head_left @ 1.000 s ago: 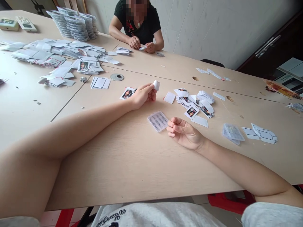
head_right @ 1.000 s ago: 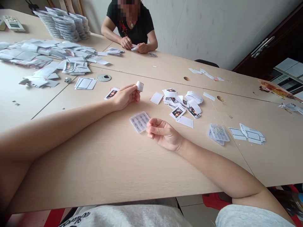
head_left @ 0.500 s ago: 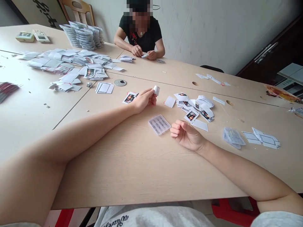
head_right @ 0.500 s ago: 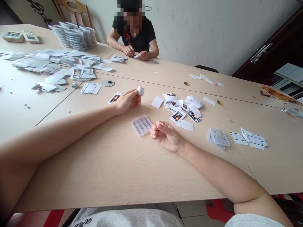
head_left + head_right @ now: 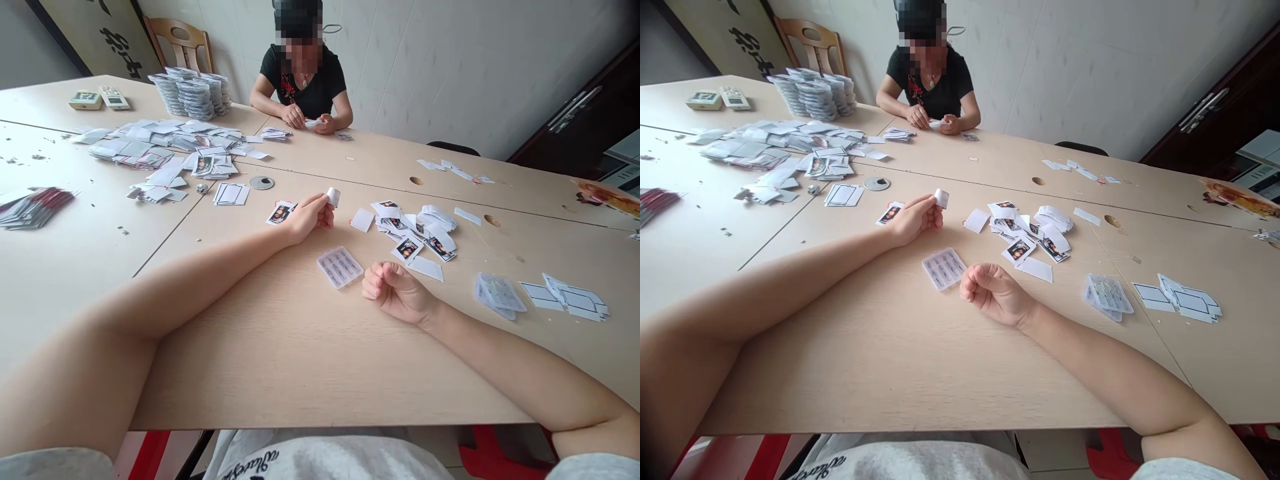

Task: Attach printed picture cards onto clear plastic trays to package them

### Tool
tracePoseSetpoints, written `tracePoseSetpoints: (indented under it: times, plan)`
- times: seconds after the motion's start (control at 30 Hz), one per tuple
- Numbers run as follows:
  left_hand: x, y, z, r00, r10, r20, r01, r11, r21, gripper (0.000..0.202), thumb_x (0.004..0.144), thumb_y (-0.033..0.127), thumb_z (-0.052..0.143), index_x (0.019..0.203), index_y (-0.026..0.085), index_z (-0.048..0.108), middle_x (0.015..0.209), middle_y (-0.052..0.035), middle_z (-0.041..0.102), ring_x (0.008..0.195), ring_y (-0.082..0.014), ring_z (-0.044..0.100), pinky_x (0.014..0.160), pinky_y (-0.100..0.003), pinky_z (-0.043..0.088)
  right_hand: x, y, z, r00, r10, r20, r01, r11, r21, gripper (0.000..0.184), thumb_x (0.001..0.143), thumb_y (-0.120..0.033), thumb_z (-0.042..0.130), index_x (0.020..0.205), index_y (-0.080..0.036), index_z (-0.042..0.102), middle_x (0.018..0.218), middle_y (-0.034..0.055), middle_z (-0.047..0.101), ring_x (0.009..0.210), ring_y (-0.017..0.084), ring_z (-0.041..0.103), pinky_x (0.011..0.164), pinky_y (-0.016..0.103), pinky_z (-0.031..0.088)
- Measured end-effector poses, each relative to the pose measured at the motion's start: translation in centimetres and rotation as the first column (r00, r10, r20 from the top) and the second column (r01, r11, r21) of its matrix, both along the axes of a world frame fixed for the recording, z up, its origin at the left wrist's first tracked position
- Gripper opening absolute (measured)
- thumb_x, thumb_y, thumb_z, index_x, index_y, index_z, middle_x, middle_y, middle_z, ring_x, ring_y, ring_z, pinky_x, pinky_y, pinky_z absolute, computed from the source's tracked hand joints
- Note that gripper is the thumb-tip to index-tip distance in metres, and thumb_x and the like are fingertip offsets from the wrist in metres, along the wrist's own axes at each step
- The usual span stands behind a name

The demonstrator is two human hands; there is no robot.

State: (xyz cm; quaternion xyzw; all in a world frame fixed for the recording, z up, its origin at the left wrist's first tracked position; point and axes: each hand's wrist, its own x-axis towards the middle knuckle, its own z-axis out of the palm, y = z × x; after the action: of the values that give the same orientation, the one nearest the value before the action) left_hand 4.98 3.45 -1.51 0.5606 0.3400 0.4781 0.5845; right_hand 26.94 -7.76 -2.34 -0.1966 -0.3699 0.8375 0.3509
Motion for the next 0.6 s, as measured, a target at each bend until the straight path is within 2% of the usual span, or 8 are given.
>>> tracePoseSetpoints:
  times: [0.1,0.17,0.27,0.37,0.43,0.5,0.6]
  plan:
    - [-0.02,0.19,-0.14,1.000,-0.005,-0.011,0.005,1.000,-0.010,0.025,0.090,0.033,0.039,0.076,0.016,0.050,0.061,-0.0026,0.056,0.058,-0.0123,0.054,0.061,-0.025,0.042,-0.21,-0.12,0.21,1.000,0.002,-0.021,-0.003,0.999,-0.035,0.027,0.077,-0.033,0.074,0.066,-0.014,0.059,0.062,-0.0014,0.052,0.055,0.006,0.048,0.057,0.019,0.039]
    - [-0.04,0.28,-0.23,1.000,-0.001,-0.011,0.001,1.000,-0.005,0.024,0.090,0.033,0.039,0.077,0.016,0.050,0.062,-0.0024,0.056,0.058,-0.0122,0.054,0.060,-0.025,0.042,-0.34,-0.15,0.34,0.999,0.021,-0.034,-0.024,0.997,-0.074,0.035,0.080,-0.038,0.070,0.061,-0.014,0.054,0.057,-0.0020,0.049,0.053,0.007,0.047,0.055,0.020,0.039]
    - [-0.02,0.29,-0.27,1.000,-0.006,-0.006,0.006,1.000,-0.002,0.024,0.089,0.033,0.040,0.077,0.016,0.051,0.062,-0.0019,0.055,0.058,-0.0122,0.054,0.060,-0.025,0.042,-0.25,-0.20,0.38,0.998,0.046,-0.043,-0.049,0.996,-0.073,0.057,0.085,-0.046,0.062,0.046,-0.014,0.036,0.043,-0.0036,0.036,0.044,0.007,0.043,0.051,0.020,0.035]
    - [0.07,0.16,-0.22,1.000,-0.017,0.003,0.017,1.000,-0.009,0.024,0.090,0.032,0.039,0.077,0.016,0.049,0.061,-0.0018,0.056,0.059,-0.0121,0.054,0.062,-0.025,0.042,0.18,-0.26,0.25,0.991,0.101,-0.093,-0.105,0.994,-0.039,0.071,0.090,-0.053,0.051,0.040,-0.014,0.020,0.034,-0.0053,0.019,0.031,0.005,0.028,0.044,0.020,0.027]
    - [0.12,0.06,-0.17,1.000,-0.015,0.013,0.015,1.000,-0.017,0.023,0.090,0.032,0.039,0.077,0.016,0.049,0.062,-0.0013,0.055,0.058,-0.0119,0.053,0.062,-0.026,0.043,0.47,-0.23,0.16,0.985,0.125,-0.119,-0.132,0.990,-0.045,0.074,0.091,-0.059,0.043,0.038,-0.015,0.017,0.032,-0.0054,0.014,0.028,0.004,0.019,0.040,0.020,0.021]
    - [0.14,-0.02,-0.13,1.000,-0.015,0.017,0.015,1.000,-0.021,0.023,0.090,0.033,0.040,0.078,0.016,0.049,0.063,-0.0010,0.055,0.059,-0.0119,0.053,0.062,-0.026,0.043,0.62,-0.09,0.11,0.984,0.134,-0.115,-0.140,0.989,-0.046,0.075,0.090,-0.064,0.038,0.036,-0.016,0.016,0.031,-0.0050,0.012,0.027,0.004,0.016,0.039,0.021,0.018]
    - [0.13,-0.06,-0.09,1.000,-0.016,0.013,0.016,1.000,-0.020,0.023,0.089,0.034,0.041,0.078,0.016,0.049,0.063,-0.0015,0.055,0.059,-0.0122,0.054,0.062,-0.026,0.043,0.54,0.24,0.15,0.982,0.167,-0.083,-0.171,0.984,-0.040,0.076,0.086,-0.066,0.041,0.035,-0.017,0.014,0.031,-0.0048,0.008,0.028,0.005,0.016,0.039,0.022,0.017]
